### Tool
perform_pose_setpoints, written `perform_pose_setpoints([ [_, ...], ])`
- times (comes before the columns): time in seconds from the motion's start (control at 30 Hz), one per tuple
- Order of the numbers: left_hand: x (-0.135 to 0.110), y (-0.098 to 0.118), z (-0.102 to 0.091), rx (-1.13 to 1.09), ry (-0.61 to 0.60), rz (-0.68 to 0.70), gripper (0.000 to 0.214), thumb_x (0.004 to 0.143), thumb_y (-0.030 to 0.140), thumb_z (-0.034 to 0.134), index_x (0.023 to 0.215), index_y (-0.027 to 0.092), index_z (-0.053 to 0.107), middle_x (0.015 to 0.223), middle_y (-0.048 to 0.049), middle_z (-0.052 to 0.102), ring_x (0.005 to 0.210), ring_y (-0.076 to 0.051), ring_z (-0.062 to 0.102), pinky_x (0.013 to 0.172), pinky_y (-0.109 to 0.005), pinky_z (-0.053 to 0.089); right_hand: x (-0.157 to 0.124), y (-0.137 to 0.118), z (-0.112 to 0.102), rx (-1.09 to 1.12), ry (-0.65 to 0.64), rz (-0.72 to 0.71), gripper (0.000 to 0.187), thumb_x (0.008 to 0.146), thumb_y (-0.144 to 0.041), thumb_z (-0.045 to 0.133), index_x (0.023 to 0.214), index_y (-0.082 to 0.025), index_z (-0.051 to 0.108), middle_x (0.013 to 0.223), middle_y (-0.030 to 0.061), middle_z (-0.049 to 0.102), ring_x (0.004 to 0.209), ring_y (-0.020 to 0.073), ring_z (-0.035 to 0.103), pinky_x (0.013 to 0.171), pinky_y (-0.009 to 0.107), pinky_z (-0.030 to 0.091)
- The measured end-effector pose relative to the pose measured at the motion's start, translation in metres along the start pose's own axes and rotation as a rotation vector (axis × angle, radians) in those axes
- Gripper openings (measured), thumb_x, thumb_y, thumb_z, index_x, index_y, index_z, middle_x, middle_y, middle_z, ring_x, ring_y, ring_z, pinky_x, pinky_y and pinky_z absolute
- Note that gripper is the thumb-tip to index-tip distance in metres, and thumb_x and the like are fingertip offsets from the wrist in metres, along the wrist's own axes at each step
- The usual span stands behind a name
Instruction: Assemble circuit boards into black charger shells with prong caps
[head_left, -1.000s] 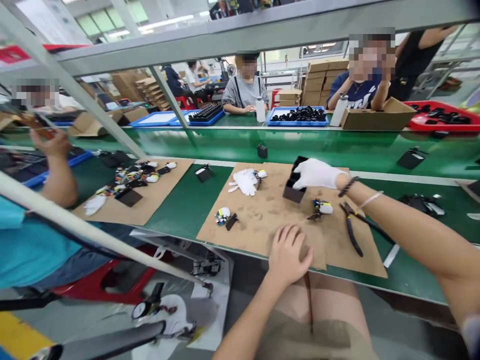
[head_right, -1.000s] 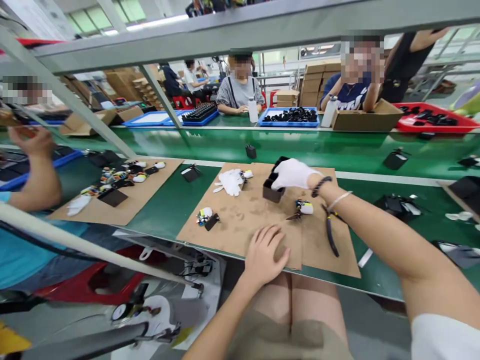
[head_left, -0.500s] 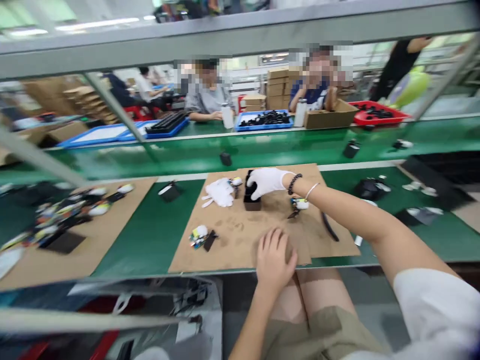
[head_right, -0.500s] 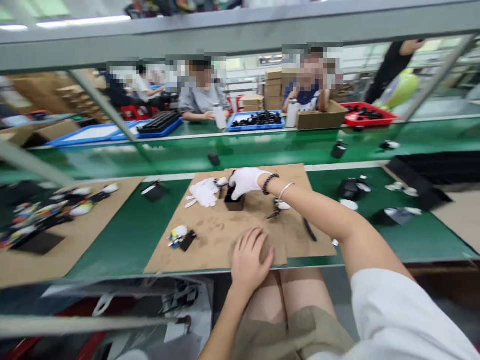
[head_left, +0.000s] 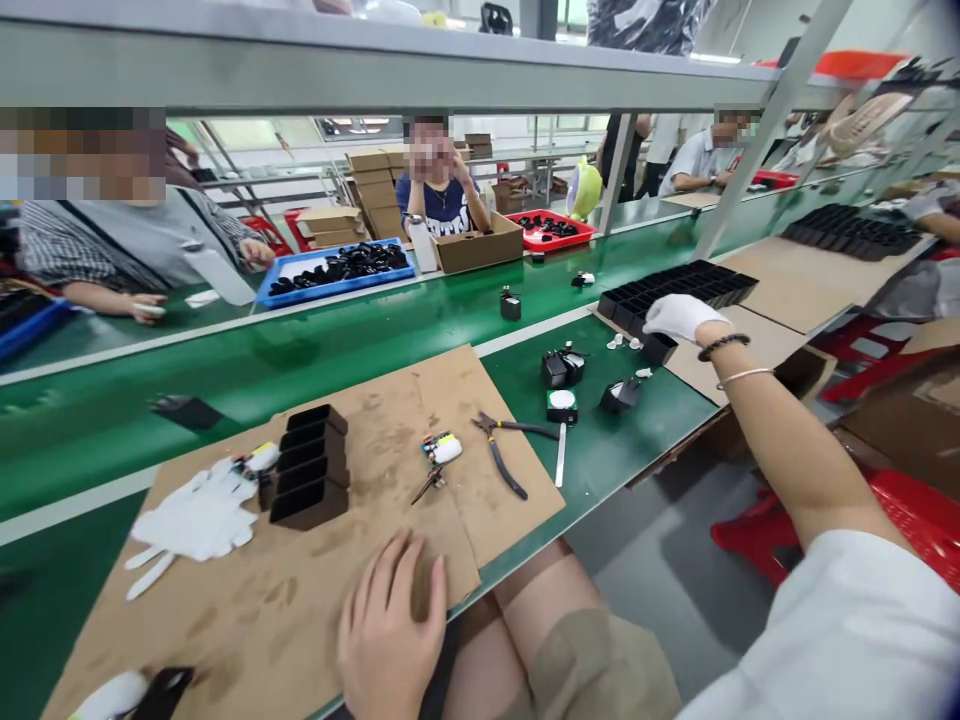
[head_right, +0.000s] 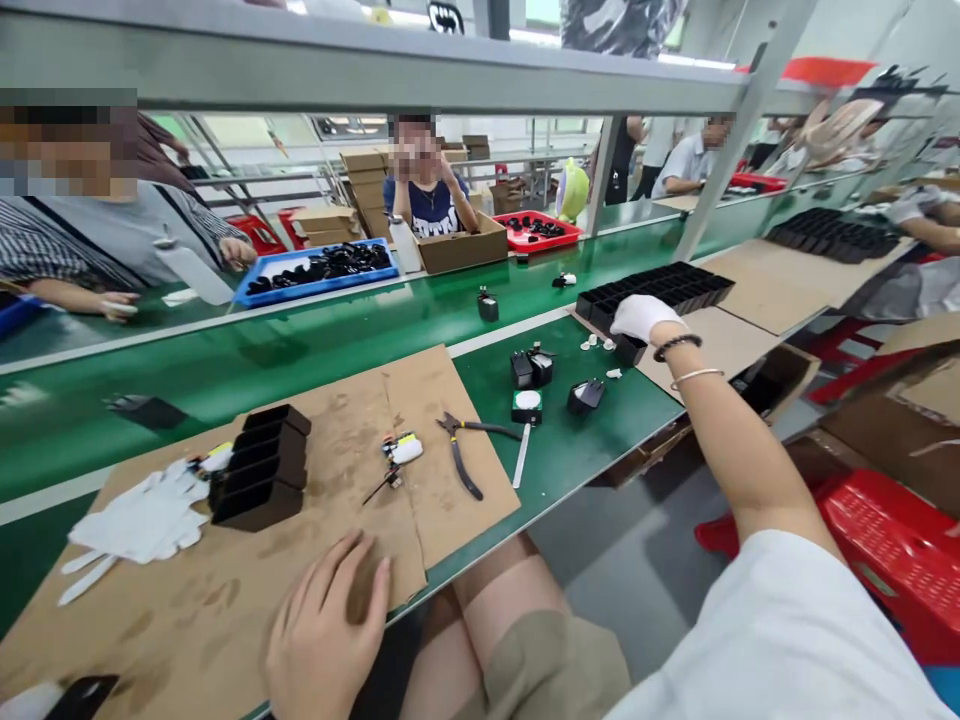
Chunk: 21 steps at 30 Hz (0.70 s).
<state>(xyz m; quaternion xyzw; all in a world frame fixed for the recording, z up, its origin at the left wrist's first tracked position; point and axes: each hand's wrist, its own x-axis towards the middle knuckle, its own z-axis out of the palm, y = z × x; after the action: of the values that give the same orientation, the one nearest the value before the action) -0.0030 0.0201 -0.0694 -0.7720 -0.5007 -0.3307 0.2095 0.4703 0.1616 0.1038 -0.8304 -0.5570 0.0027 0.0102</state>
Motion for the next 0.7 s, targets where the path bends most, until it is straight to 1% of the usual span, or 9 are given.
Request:
perform_pose_setpoints([
  [0.03,0.0,0.0,0.0,0.002,-0.002,0.0,0.023,0.092,0.028,0.063,0.112,0.016,0.067,0.113,-0.0111,0.076,0.101,-0.029,0.069,0.09,-0.039,0.049,0.0,0.017,0.01,-0.02,-0.047,0.054,0.017,0.088,-0.03,0.071,0.092,-0.013,0.074,0.096,0.0089,0.075,0.094,0.0245,0.071,0.086,0.037,0.056],
  [0.1,0.0,0.0,0.0,0.008,-0.006,-0.007,0.023,0.092,0.028,0.063,0.112,0.016,0.067,0.113,-0.0108,0.076,0.1,-0.029,0.069,0.089,-0.038,0.05,-0.004,0.038,0.03,-0.044,-0.125,0.126,0.027,0.094,-0.039,0.067,0.106,-0.014,0.069,0.108,0.0074,0.071,0.099,0.0214,0.069,0.088,0.04,0.057],
  [0.2,0.001,0.001,0.0,0.005,-0.016,-0.015,0.022,0.093,0.028,0.062,0.112,0.016,0.067,0.113,-0.0108,0.076,0.099,-0.029,0.069,0.089,-0.038,0.05,-0.008,0.048,0.055,-0.062,-0.14,0.198,0.033,0.097,-0.04,0.063,0.12,-0.017,0.064,0.122,0.0092,0.065,0.107,0.0214,0.066,0.092,0.042,0.057],
  [0.27,0.001,0.001,0.001,-0.004,-0.027,-0.017,0.022,0.093,0.027,0.061,0.111,0.016,0.067,0.113,-0.0109,0.076,0.099,-0.029,0.069,0.089,-0.039,0.05,-0.007,0.049,0.06,-0.064,-0.108,0.228,0.034,0.097,-0.039,0.063,0.122,-0.017,0.063,0.125,0.0101,0.064,0.109,0.0221,0.065,0.093,0.043,0.057],
  [0.33,0.001,0.001,0.001,-0.013,-0.035,-0.022,0.021,0.094,0.027,0.061,0.111,0.017,0.067,0.113,-0.0106,0.076,0.1,-0.029,0.069,0.09,-0.039,0.05,-0.003,0.048,0.059,-0.055,-0.064,0.232,0.034,0.097,-0.039,0.062,0.123,-0.017,0.063,0.125,0.0094,0.064,0.109,0.0225,0.065,0.093,0.044,0.056],
  [0.47,-0.002,0.0,0.002,-0.018,-0.026,-0.048,0.021,0.093,0.026,0.061,0.111,0.018,0.067,0.114,-0.0096,0.076,0.1,-0.028,0.07,0.09,-0.038,0.051,0.011,0.042,0.052,-0.037,0.022,0.193,0.034,0.097,-0.042,0.061,0.119,-0.016,0.064,0.12,0.0084,0.066,0.107,0.0217,0.065,0.093,0.044,0.056],
  [0.53,-0.004,0.0,0.002,-0.019,-0.02,-0.054,0.022,0.092,0.026,0.062,0.112,0.018,0.067,0.114,-0.0093,0.076,0.1,-0.028,0.07,0.09,-0.038,0.051,0.019,0.036,0.053,-0.041,0.067,0.172,0.03,0.098,-0.041,0.059,0.115,-0.017,0.067,0.115,0.008,0.069,0.106,0.0225,0.066,0.092,0.042,0.054],
  [0.63,-0.004,-0.001,0.002,-0.019,-0.014,-0.045,0.022,0.092,0.025,0.061,0.112,0.018,0.067,0.114,-0.0092,0.076,0.1,-0.028,0.07,0.091,-0.038,0.051,0.028,0.026,0.063,-0.06,0.133,0.115,0.026,0.094,-0.032,0.055,0.107,-0.019,0.074,0.11,0.0106,0.072,0.106,0.0269,0.066,0.087,0.038,0.052],
  [0.7,-0.004,-0.001,0.002,-0.021,-0.012,-0.04,0.021,0.092,0.025,0.061,0.111,0.018,0.067,0.113,-0.0095,0.076,0.1,-0.028,0.07,0.092,-0.038,0.051,0.03,0.02,0.072,-0.075,0.175,0.061,0.03,0.092,-0.028,0.052,0.106,-0.018,0.076,0.115,0.0151,0.071,0.111,0.0309,0.064,0.087,0.039,0.05],
])
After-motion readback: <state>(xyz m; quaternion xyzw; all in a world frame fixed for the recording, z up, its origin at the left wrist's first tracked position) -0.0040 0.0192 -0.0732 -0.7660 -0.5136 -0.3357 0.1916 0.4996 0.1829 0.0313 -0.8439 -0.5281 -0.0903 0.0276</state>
